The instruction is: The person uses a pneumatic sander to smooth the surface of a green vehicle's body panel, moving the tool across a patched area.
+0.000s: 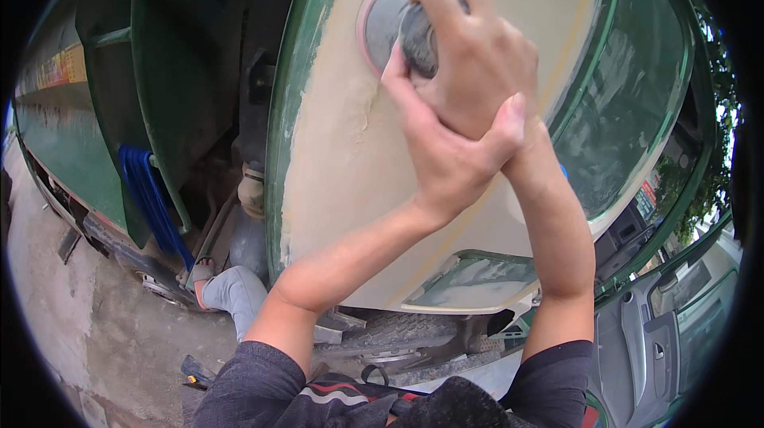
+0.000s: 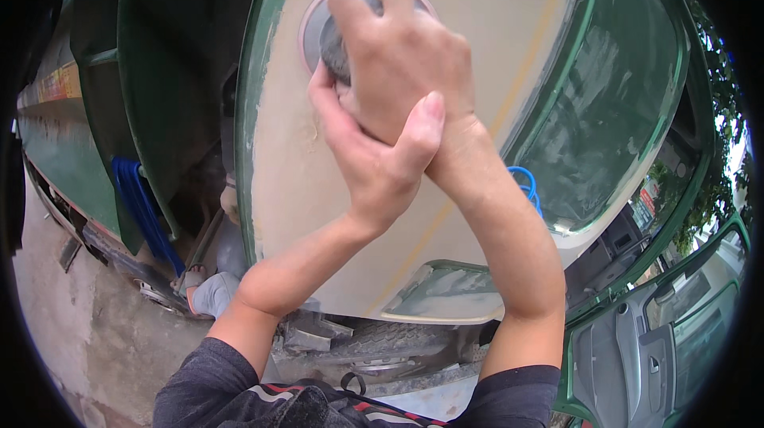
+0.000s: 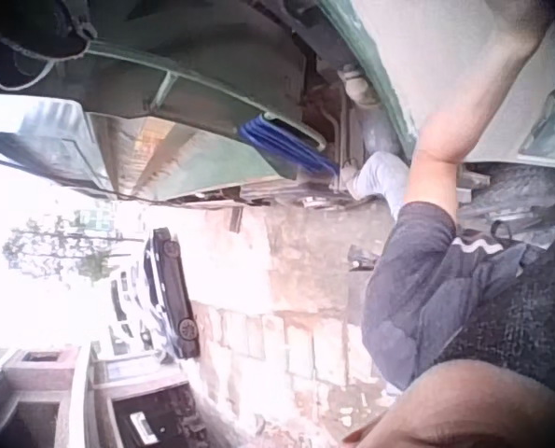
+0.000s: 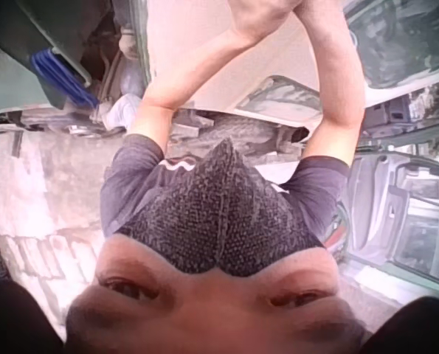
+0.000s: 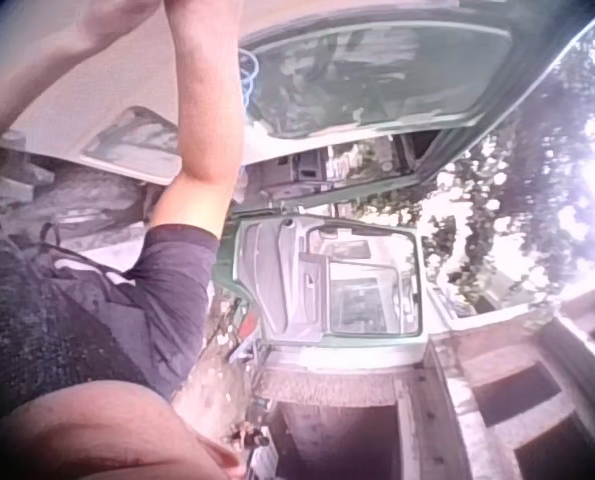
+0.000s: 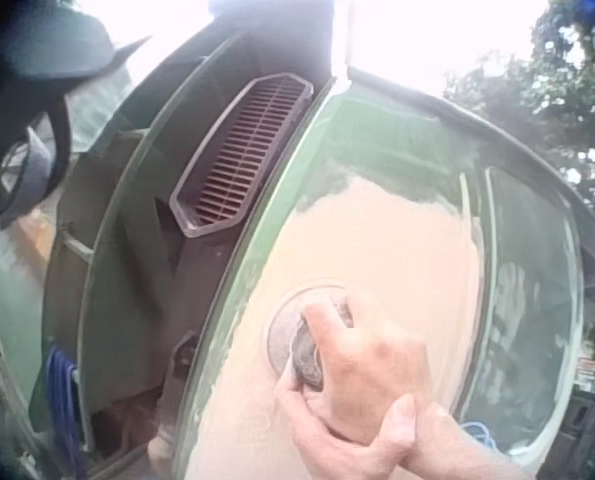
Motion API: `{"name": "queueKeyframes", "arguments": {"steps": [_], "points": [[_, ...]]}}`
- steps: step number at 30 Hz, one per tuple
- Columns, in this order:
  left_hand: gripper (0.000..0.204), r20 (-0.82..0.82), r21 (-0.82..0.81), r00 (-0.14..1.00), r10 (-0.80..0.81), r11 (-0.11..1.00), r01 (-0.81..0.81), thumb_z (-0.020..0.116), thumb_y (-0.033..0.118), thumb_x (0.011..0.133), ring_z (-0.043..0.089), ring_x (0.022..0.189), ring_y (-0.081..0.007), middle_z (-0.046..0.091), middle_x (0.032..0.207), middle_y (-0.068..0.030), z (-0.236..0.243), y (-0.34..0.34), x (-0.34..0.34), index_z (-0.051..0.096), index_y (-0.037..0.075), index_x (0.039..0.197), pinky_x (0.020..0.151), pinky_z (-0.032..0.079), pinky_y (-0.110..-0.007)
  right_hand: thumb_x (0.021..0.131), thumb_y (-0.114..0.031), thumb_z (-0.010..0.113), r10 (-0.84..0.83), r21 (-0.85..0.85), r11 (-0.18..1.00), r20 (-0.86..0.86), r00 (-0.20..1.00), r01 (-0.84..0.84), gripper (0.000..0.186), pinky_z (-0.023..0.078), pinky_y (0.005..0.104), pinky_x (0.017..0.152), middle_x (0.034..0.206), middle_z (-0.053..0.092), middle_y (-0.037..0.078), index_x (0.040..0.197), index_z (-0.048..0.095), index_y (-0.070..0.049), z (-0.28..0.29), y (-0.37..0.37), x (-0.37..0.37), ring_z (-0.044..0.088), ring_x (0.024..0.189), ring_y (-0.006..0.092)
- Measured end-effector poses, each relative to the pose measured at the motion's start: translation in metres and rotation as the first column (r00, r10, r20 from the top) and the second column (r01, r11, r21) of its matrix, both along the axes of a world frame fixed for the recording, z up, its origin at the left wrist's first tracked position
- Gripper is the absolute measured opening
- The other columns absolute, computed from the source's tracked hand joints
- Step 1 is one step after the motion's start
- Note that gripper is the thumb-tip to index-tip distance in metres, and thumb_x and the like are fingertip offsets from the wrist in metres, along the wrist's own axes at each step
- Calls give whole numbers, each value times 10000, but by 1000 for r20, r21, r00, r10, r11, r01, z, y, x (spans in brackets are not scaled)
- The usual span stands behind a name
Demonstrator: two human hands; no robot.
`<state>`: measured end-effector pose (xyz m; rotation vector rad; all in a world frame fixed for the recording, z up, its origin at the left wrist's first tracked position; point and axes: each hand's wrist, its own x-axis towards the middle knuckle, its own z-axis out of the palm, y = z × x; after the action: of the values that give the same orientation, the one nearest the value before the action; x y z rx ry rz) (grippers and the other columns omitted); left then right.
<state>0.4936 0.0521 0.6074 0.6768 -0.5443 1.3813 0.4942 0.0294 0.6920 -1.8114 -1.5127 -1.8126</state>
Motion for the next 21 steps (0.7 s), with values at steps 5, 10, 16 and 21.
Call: {"name": "queueKeyframes", "arguments": {"steps": [5, 10, 16, 21], "points": [[915, 108, 263, 994, -21, 965, -9, 836, 301, 808, 633, 1218, -326, 572, 1284, -297, 114, 23, 20, 305, -158, 1395, 1009, 531, -391, 745, -179, 752, 193, 705, 690, 43, 980, -166, 448, 549, 462, 788, 1057, 644, 224, 1146, 604, -47, 17, 43, 34, 666, 927, 381], [979, -99, 50, 992, 74, 996, -70, 802, 297, 762, 545, 1239, -273, 462, 1333, -216, -24, 0, 1, 232, -96, 1454, 1050, 472, -405, 737, -214, 754, -111, -46, 993, -129, 985, 105, 371, 567, 419, 629, 1011, 636, 180, 1045, 615, -60, -16, -9, -8, 681, 748, 307], [1066, -422, 77, 872, 250, 968, -240, 756, 513, 749, 464, 1356, -287, 406, 1433, -146, -169, -37, -22, 230, -14, 1512, 1128, 416, -424, 760, -223, 718, -109, -251, 964, -55, 993, 92, 352, 554, 316, 569, 1047, 610, 132, 1104, 657, -182, -151, -33, 0, 637, 665, 230], [1052, -238, 158, 949, 205, 973, -170, 842, 401, 750, 494, 1282, -283, 446, 1375, -224, -34, -10, -11, 255, -97, 1466, 1088, 429, -407, 754, -211, 749, -76, 82, 993, -70, 995, 81, 356, 588, 393, 550, 1015, 602, 164, 1073, 611, -134, -16, -23, 9, 693, 681, 315]]}}
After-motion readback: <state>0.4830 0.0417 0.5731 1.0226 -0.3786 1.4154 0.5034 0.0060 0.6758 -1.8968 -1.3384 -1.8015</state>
